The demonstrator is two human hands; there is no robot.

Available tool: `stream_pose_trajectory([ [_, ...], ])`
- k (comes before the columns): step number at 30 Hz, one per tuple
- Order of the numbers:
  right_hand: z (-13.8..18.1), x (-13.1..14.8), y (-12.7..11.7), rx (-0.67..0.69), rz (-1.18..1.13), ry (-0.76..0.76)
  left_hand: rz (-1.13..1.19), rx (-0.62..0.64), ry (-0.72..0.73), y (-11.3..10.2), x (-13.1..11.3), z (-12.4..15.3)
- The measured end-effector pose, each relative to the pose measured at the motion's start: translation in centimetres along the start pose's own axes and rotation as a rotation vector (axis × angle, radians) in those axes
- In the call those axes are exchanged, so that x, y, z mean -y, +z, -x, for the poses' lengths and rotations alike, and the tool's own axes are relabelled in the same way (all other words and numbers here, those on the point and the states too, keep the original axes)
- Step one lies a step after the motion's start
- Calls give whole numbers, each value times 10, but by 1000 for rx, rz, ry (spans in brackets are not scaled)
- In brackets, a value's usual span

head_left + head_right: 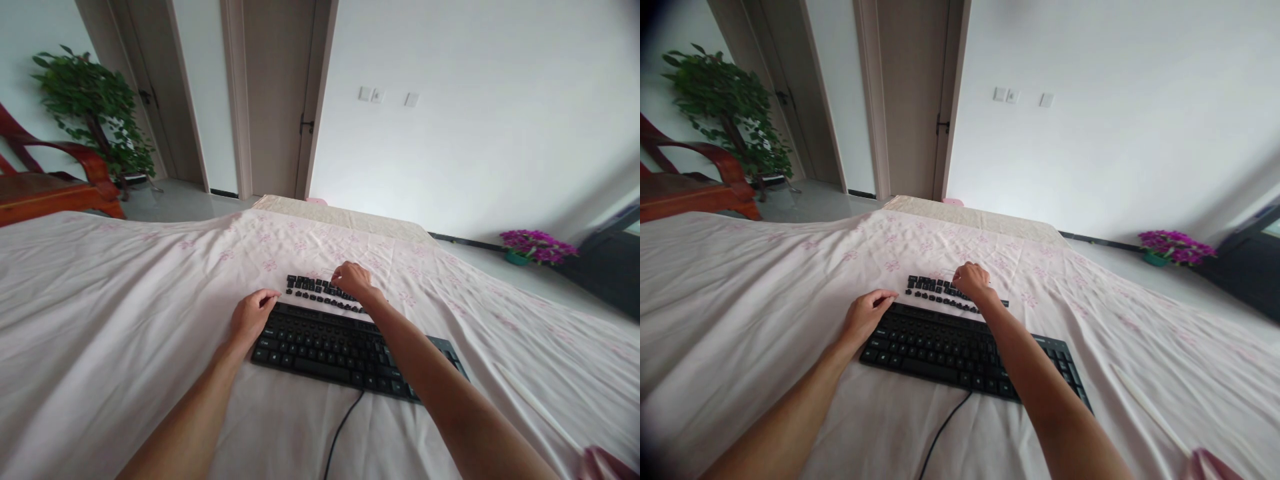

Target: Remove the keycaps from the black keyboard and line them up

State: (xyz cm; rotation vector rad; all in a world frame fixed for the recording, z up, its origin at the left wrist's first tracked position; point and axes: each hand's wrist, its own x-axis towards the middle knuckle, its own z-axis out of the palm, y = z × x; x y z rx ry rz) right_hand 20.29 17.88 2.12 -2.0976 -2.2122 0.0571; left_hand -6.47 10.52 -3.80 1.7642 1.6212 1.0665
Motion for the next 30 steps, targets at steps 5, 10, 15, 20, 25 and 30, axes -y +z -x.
stream_pose_trajectory([
  [5,11,-6,-15,-88,-77,42,-5,-1,8,-1,-2,1],
  [10,48,-24,-54,-213,-284,-118,-26,-13,-7,-2,-4,2],
  [15,105,-39,-71,-164,-346,-40,19,-45,7,-2,-6,6],
  [20,142,-51,-56,-60,-641,78,-32,-24,121,-1,-38,19],
  [25,162,-49,-43,-75,-829,34,-56,48,325,14,-95,31],
  [30,173,-36,-26,-131,-886,-53,45,340,397,49,-123,33],
])
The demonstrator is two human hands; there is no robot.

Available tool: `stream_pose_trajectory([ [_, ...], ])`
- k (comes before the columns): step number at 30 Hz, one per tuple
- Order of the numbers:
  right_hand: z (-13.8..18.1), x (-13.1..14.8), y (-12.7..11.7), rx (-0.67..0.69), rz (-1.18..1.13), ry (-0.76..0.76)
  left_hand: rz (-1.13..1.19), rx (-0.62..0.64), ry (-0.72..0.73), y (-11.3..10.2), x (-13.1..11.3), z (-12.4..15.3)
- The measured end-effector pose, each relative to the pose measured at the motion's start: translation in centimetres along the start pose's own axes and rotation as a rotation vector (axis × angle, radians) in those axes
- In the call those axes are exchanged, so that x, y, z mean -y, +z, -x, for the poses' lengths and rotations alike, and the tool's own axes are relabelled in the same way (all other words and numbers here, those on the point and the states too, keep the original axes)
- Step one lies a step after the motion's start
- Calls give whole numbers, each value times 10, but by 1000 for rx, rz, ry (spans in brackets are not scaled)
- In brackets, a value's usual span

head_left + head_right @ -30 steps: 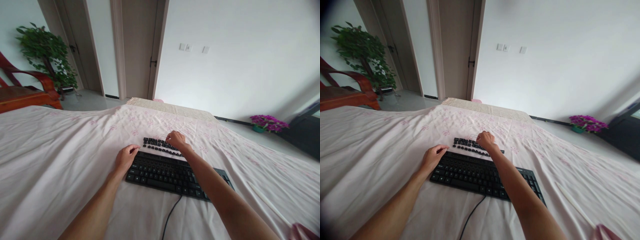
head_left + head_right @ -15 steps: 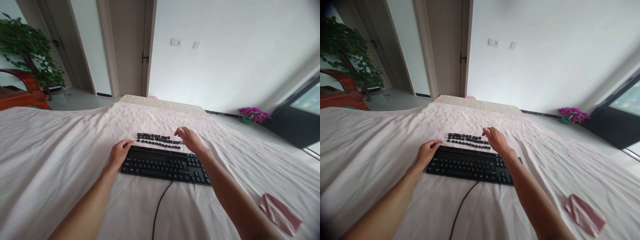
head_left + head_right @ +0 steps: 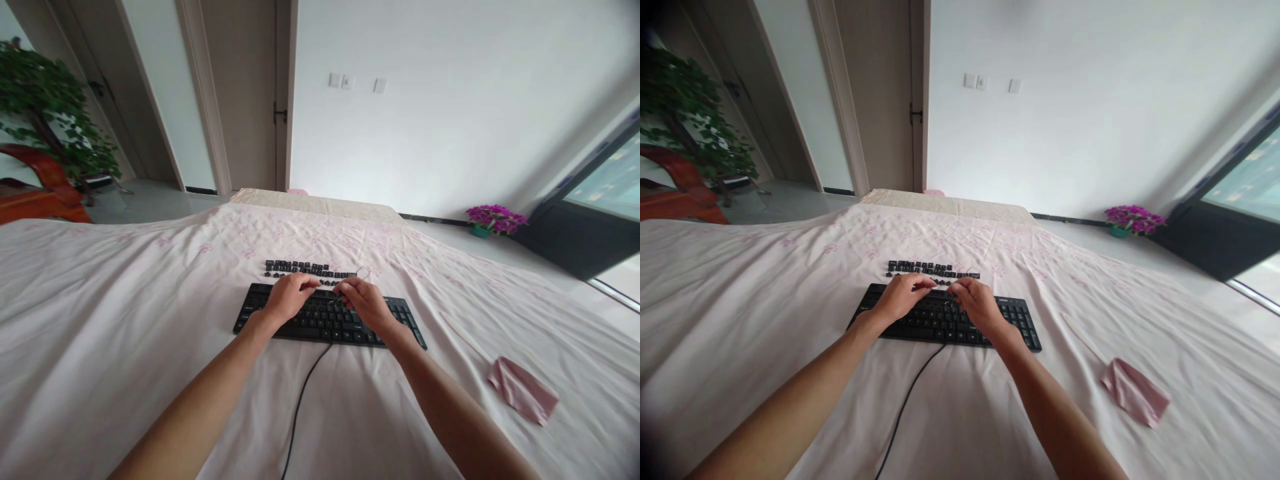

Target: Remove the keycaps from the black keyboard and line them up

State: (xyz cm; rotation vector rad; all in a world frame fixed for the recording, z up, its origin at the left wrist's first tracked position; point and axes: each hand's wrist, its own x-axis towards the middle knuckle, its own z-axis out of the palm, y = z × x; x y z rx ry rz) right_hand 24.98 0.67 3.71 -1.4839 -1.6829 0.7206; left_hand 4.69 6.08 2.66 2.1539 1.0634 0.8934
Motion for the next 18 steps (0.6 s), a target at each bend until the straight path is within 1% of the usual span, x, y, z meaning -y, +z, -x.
stream_pose_trajectory([
  [1,2,-1,3,2,14,-49,16,32,10,7,0,-2],
  [4,5,-3,9,6,76,-213,7,64,-25,26,4,-4],
  [7,4,-3,10,41,117,-321,-26,77,-33,37,10,-3],
  [12,-4,-4,13,109,148,-386,-30,65,-18,41,18,0],
  [16,-8,-6,17,115,152,-384,-59,54,33,41,20,2],
  [18,-7,-8,19,117,149,-398,-86,69,63,40,20,3],
])
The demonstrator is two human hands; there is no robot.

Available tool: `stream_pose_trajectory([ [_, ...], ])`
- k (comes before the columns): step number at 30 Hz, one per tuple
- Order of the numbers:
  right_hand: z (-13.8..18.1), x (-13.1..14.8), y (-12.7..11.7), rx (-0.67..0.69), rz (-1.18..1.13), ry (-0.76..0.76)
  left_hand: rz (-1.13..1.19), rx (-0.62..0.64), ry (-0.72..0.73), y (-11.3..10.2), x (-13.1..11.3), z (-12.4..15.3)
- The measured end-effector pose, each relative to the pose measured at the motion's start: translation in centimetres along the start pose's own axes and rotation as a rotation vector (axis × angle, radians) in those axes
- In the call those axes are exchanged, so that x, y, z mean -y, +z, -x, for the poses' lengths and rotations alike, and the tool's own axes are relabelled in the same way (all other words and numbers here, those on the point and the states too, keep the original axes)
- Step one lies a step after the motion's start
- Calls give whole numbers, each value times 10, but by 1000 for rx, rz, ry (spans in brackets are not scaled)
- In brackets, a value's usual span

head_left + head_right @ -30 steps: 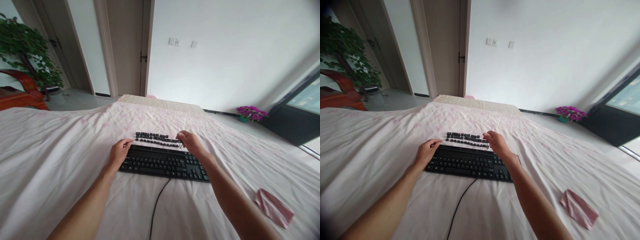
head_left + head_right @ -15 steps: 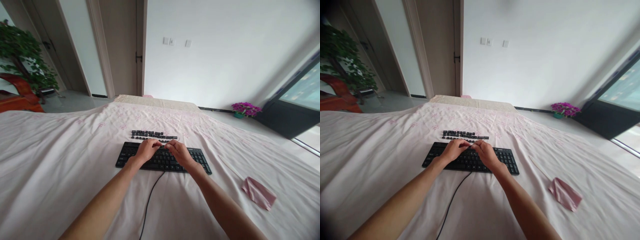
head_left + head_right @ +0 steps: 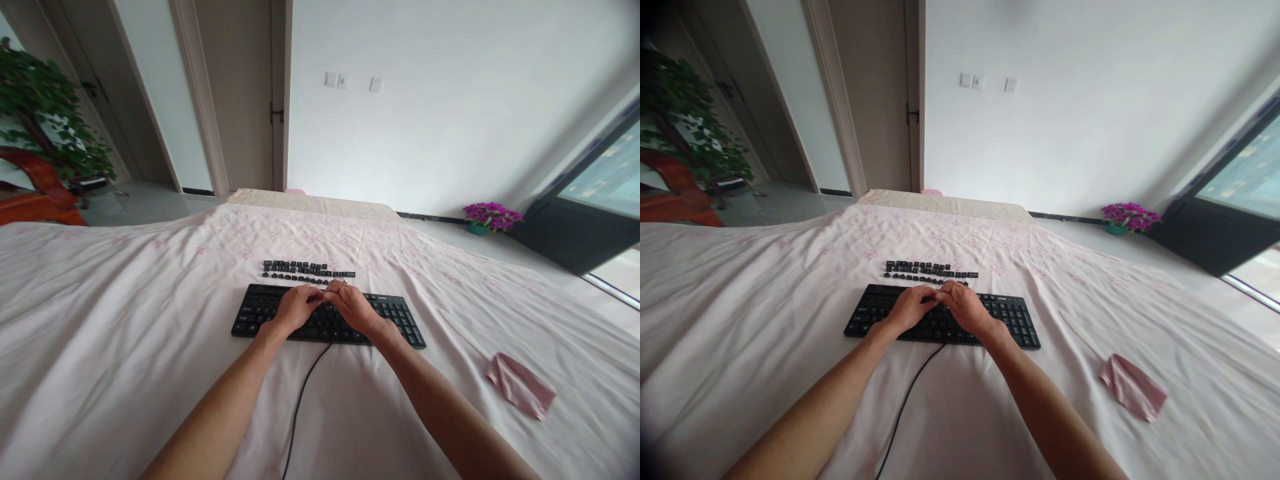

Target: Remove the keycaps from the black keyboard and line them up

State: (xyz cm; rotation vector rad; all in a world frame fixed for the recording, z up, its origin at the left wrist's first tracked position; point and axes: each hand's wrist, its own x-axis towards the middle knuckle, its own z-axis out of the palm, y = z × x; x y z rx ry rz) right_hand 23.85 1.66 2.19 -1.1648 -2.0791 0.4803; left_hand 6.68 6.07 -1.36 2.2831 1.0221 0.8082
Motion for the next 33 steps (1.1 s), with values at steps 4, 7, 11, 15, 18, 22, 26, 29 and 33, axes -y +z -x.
stream_pose_trajectory([
  [4,5,-6,7,-51,-36,-40,-39,41,36,-1,0,1],
  [7,8,-11,14,-126,-53,-32,-59,46,39,-1,0,2],
  [11,8,-11,21,-171,-27,-10,-92,51,48,-1,0,2],
  [15,8,-9,23,-140,22,-28,-133,54,59,0,1,3],
  [18,10,-12,23,-211,-9,37,-122,59,65,0,1,3],
  [22,13,-18,24,-253,-63,107,-107,71,68,0,1,3],
  [26,13,-16,24,-242,-66,71,-128,85,56,-2,-2,2],
  [29,14,-14,24,-256,-87,46,-157,82,69,-1,-6,1],
  [33,15,-13,25,-284,-114,8,-175,36,50,5,-13,0],
])
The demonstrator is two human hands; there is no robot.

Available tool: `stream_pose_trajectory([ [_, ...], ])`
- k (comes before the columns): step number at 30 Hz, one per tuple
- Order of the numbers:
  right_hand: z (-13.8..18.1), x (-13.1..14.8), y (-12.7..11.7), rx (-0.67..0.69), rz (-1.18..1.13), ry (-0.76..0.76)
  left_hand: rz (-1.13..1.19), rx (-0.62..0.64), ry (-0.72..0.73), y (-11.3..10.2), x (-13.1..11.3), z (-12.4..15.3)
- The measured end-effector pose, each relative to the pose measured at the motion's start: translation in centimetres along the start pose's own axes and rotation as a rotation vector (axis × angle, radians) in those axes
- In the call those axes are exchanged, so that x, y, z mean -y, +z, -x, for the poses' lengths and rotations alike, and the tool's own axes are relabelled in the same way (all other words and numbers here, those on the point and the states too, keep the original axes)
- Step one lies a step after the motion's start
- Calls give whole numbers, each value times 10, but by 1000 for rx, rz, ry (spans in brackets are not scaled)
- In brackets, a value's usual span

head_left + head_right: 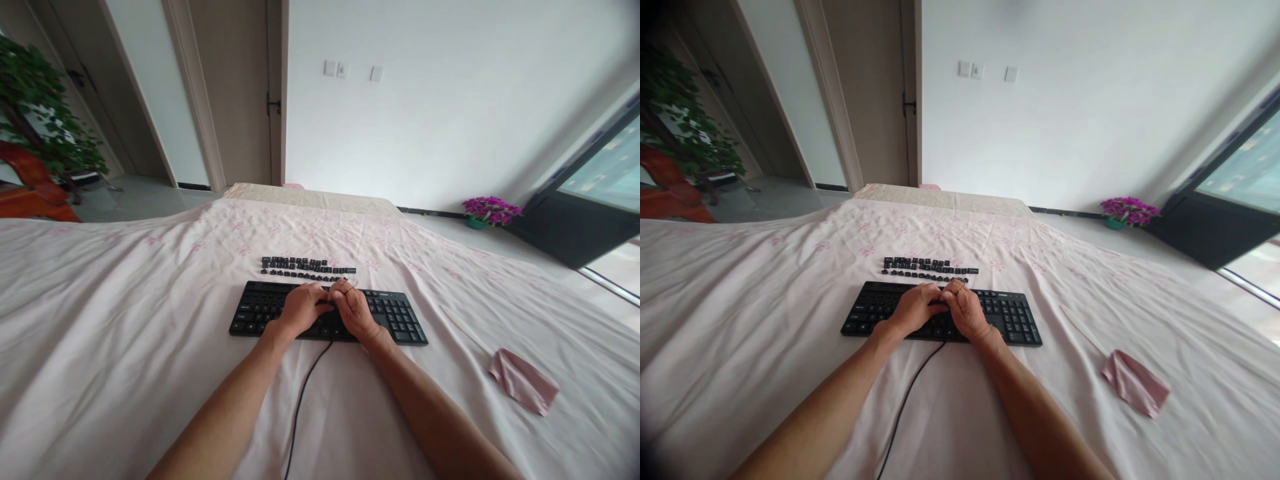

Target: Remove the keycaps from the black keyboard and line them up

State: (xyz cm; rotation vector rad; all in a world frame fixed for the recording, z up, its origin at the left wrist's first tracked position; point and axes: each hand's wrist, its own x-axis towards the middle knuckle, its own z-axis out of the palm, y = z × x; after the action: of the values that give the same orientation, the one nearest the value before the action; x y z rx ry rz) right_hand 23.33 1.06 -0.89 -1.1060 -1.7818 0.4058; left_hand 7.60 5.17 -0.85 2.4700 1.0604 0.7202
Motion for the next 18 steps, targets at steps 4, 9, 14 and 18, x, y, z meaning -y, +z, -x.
stream_pose_trajectory([
  [4,2,3,-1,-13,-9,-33,19,-27,-25,5,-3,1],
  [9,3,8,-2,-104,-5,-4,125,-36,-4,6,-1,3],
  [14,3,9,-4,-124,-12,-39,192,-22,-9,5,1,3],
  [18,6,13,-8,-170,39,-56,264,-17,-55,3,-3,3],
])
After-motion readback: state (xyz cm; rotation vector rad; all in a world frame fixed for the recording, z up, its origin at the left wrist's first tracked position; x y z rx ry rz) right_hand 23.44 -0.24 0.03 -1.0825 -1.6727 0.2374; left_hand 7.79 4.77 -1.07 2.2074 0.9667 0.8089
